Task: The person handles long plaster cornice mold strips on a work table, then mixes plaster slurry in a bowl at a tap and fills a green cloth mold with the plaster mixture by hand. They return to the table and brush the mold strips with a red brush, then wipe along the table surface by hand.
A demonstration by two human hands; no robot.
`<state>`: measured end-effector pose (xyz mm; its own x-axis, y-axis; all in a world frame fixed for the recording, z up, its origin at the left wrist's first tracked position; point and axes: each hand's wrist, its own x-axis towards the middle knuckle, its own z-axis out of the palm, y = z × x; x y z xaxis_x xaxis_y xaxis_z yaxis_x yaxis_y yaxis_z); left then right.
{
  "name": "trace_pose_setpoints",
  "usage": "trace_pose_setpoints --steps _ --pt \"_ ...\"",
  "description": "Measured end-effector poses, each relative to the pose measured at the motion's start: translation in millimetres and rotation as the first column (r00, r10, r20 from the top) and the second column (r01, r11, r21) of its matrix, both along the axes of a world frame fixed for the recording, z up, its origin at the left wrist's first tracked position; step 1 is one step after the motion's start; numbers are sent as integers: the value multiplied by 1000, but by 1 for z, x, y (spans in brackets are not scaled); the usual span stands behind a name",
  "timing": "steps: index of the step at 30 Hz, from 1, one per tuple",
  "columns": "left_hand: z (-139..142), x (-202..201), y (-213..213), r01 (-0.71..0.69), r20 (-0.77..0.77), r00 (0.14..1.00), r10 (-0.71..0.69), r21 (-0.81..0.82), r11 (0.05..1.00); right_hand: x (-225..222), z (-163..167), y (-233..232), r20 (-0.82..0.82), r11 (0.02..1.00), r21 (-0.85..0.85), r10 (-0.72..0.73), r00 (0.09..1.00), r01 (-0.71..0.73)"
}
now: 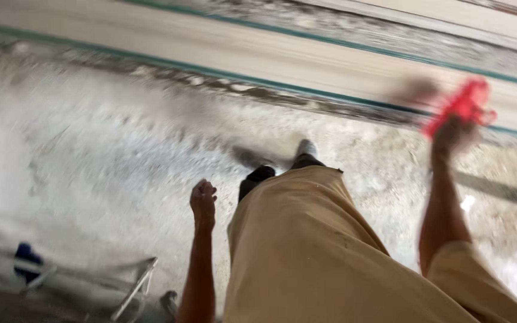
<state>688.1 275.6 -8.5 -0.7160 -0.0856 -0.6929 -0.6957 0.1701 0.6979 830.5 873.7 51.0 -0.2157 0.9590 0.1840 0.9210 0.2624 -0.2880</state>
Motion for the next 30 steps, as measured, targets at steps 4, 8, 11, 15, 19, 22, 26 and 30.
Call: trace_pose_setpoints --steps 4,8,11,15,19,22,26,30 --pt "18 -21 74 353 -135 920 -367 -116 928 -45 -6 -36 -329 762 -123 573 750 -636" --pt "43 -42 164 438 -417 818 -396 3 899 -49 -22 -67 -60 515 -161 846 529 -842" --pt "62 -34 197 533 -344 751 -564 -188 825 17 -31 -22 -29 634 -221 755 655 -741" --pt "62 -2 222 486 -292 813 -504 -135 863 157 -11 92 -180 694 -80 696 695 -715" --pt "47 48 213 414 -88 902 -423 -107 904 285 26 189 129 927 -111 372 919 -359" --pt "35 69 209 406 -38 910 -412 -108 907 317 32 221 213 958 183 183 960 -223" --pt "26 71 227 425 -93 896 -434 -102 900 302 3 220 67 936 -233 286 956 -264" --pt "27 66 252 450 -206 873 -443 -13 893 316 -11 222 -190 821 -212 498 846 -530"
